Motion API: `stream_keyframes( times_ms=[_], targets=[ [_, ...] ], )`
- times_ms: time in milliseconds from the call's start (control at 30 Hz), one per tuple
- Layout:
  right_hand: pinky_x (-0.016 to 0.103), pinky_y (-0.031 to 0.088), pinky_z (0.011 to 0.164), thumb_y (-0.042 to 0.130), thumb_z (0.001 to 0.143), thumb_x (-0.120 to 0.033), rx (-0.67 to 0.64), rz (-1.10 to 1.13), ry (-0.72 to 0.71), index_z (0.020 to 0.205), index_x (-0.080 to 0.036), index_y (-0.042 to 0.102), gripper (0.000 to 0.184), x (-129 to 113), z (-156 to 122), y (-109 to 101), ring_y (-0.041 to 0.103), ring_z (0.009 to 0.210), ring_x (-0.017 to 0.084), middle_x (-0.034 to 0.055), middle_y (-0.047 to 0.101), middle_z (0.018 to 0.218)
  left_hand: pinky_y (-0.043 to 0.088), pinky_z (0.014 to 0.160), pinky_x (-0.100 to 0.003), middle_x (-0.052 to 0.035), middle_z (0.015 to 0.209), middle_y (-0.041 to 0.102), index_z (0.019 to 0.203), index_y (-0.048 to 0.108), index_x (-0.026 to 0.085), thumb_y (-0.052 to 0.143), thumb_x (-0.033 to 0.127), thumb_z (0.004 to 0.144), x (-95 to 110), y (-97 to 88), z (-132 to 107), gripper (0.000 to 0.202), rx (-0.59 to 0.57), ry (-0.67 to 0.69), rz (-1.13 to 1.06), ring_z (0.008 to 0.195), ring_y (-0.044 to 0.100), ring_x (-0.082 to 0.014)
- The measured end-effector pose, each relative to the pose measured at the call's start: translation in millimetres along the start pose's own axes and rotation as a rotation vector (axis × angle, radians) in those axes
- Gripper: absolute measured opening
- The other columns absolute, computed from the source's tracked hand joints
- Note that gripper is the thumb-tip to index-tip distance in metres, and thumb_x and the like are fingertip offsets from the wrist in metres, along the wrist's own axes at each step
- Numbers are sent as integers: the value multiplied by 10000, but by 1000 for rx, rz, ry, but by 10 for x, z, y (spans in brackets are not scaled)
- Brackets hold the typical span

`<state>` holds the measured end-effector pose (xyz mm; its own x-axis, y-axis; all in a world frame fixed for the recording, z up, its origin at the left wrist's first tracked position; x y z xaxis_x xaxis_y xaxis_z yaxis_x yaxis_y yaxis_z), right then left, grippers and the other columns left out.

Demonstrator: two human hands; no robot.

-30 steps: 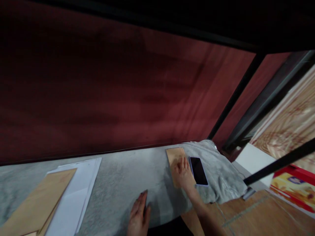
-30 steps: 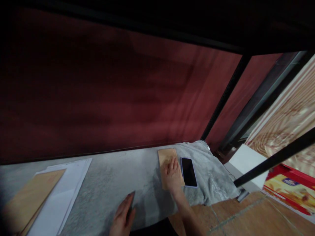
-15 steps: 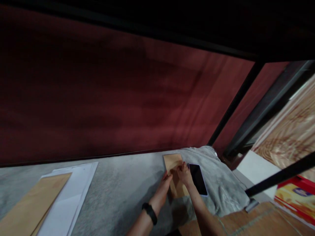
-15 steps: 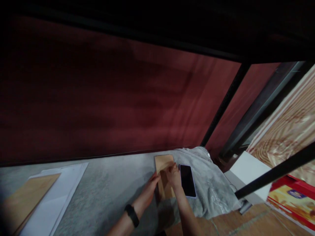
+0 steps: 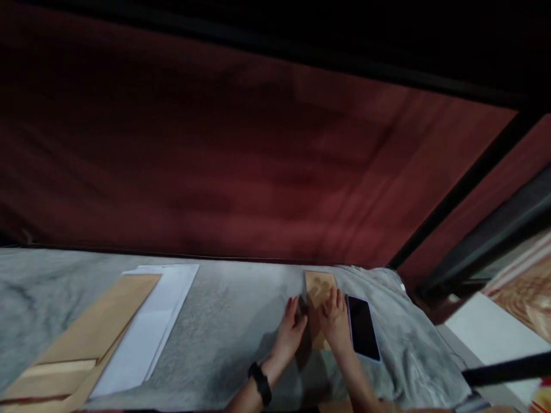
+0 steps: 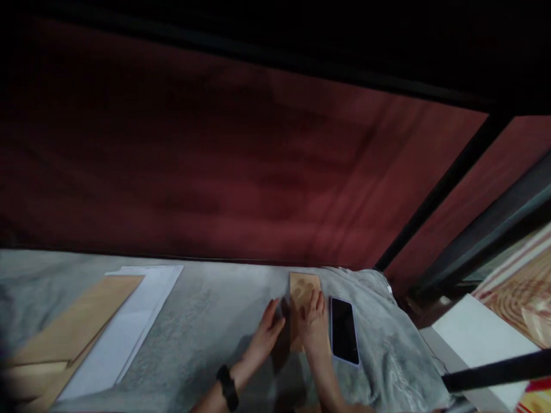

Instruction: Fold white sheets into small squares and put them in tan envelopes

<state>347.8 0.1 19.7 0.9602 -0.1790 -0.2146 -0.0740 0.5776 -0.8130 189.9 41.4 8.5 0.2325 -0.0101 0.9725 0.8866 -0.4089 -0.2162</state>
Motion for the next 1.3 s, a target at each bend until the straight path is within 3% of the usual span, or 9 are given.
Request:
stream_keyframes(
  times_ms=[100,233,367,467,567,667,800,1067,1300],
  targets=[
    [520,471,1039,350,998,-312,-86,189,-61,1577,-159,220,613,-549,-322,93,376,1438,329,192,350,1586,254,1222,-498,-124,1649,260,1509,411,177,470,225,923,-150,-677,-281,592,192,205,355,1526,220,-266],
    [481,443,1091,416,988,-312,-199,251,-327,1579,-229,265,615,-1278,-902,306,417,1426,302,109,398,1583,284,1194,-549,-164,1638,270,1516,383,144,436,252,953,-381,-1858,-811,576,591,223,843,1531,177,-321],
    [537,388,1114,405,966,-283,-125,209,-381,1584,-234,270,635,-1496,-1191,473,540,1323,330,120,492,1516,188,1201,-610,-217,1624,274,1515,365,97,406,314,976,-493,-2949,-1370,583,857,67,1141,1535,139,-352],
    [546,382,1111,390,963,-286,-117,212,-417,1560,-200,334,606,-1479,-1198,531,553,1308,332,135,518,1492,233,1194,-577,-260,1572,355,1476,398,22,369,354,986,-502,-3460,-1602,592,913,-36,1209,1517,208,-364],
    [545,389,1099,375,963,-291,-131,204,-431,1514,-185,423,563,-1453,-1175,532,552,1308,324,139,538,1473,335,1170,-454,-222,1507,476,1401,512,53,376,370,988,-515,-3495,-1571,538,732,-44,1221,1461,364,-314],
    [555,387,1089,353,964,-283,-126,187,-418,1484,-174,470,544,-1445,-1175,523,552,1305,325,145,549,1461,343,1161,-451,-201,1502,493,1408,529,85,448,429,967,-546,-3188,-1421,565,600,-116,1225,1420,433,-313],
    [545,391,1084,351,980,-326,-127,193,-436,1460,-183,506,524,-1446,-1178,523,547,1305,324,140,560,1451,391,1099,-493,-231,1454,534,1362,574,66,443,357,971,-562,-2885,-1301,505,595,-329,1206,1365,493,-348],
    [531,389,1093,349,983,-327,-110,200,-413,1443,-200,521,507,-1470,-1166,488,551,1295,309,128,574,1438,465,987,-373,-126,1223,706,1157,695,169,407,170,963,-356,-3024,-1312,347,535,-339,1124,1160,640,-253],
    [524,389,1095,377,966,-313,-102,205,-409,1426,-219,533,494,-1468,-1174,539,559,1284,300,119,579,1433,460,952,-340,-108,1207,693,1137,682,179,421,297,1006,-311,-3041,-1234,315,644,-350,1159,1123,631,-254]
  ],
)
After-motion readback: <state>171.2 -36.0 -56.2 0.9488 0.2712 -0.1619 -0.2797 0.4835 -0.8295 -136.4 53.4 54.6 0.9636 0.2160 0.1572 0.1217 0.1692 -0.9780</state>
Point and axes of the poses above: each hand's wrist, its own z-axis towards the middle knuckle, its own y-axis out of the palm, x = y × z, the point moved 3 cm from there along z, towards the middle knuckle
